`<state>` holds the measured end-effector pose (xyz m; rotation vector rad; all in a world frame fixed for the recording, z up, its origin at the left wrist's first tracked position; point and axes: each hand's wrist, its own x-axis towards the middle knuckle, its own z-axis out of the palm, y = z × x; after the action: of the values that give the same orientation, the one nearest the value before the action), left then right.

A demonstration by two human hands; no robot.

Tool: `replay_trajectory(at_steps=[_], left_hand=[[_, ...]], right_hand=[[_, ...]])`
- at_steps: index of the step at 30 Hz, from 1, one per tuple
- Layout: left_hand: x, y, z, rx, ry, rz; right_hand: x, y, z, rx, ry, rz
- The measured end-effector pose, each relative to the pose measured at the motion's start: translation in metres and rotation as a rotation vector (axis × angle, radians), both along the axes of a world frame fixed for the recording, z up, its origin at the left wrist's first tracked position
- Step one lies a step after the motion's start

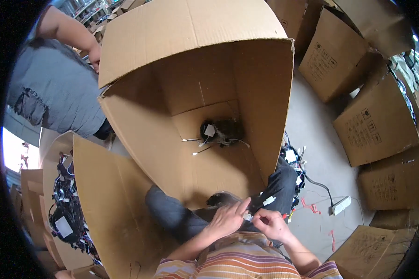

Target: The person connects wire harness connectors to electrical components by hand, then organizes the connected components within cardboard shipping boxes.

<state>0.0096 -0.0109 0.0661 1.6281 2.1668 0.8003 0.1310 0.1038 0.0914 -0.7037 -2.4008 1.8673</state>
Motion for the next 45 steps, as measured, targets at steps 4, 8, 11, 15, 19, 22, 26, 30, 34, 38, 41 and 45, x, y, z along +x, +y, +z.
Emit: replay_trajectory(at_steps=[4, 8, 11, 15, 19, 22, 26, 30, 34, 38, 41, 45], left_hand=[[-0.004, 0.002, -0.002, -0.001, -0.029, 0.044], [-0.003, 0.005, -0.006, -0.118, -0.035, 0.030], [-0.003, 0.005, 0.003, -0.026, -0.009, 0.039], [-0.011, 0.008, 0.002, -0.020, 0.045, 0.033], [-0.007, 0.006, -0.003, -0.030, 0.039, 0.007], [-0.003, 0.005, -0.007, -0.028, 0.041, -0.007], [-0.005, 0.006, -0.008, -0.036, 0.069, -0.001], [-0.007, 0.014, -0.008, -0.052, 0.041, -0.015], [-0.003, 0.026, -0.005, -0.031, 0.042, -0.051], [0.002, 0.006, -0.017, 0.090, -0.170, 0.044], [0.002, -0.020, -0.043, 0.152, -0.486, 0.192], [-0.011, -0.010, -0.034, 0.045, -1.058, 0.248]], right_hand=[[0.003, 0.004, 0.011, -0.074, -0.027, -0.088], [-0.003, 0.007, 0.010, -0.102, 0.074, -0.057], [-0.001, 0.005, 0.016, -0.071, 0.009, -0.069], [-0.002, 0.008, 0.019, -0.122, 0.008, -0.106], [-0.001, 0.010, 0.022, -0.097, 0.041, -0.079], [-0.001, 0.006, 0.018, -0.096, -0.027, -0.072], [-0.005, 0.011, 0.015, -0.013, -0.052, -0.051], [-0.009, 0.016, 0.013, 0.191, -0.019, -0.026], [-0.005, 0.018, 0.016, 0.159, -0.023, -0.116], [0.002, 0.005, 0.002, 0.214, 0.016, -0.056], [0.005, 0.002, -0.004, 0.047, 0.103, 0.011], [0.019, 0.025, 0.004, -0.008, 0.171, -0.070]])
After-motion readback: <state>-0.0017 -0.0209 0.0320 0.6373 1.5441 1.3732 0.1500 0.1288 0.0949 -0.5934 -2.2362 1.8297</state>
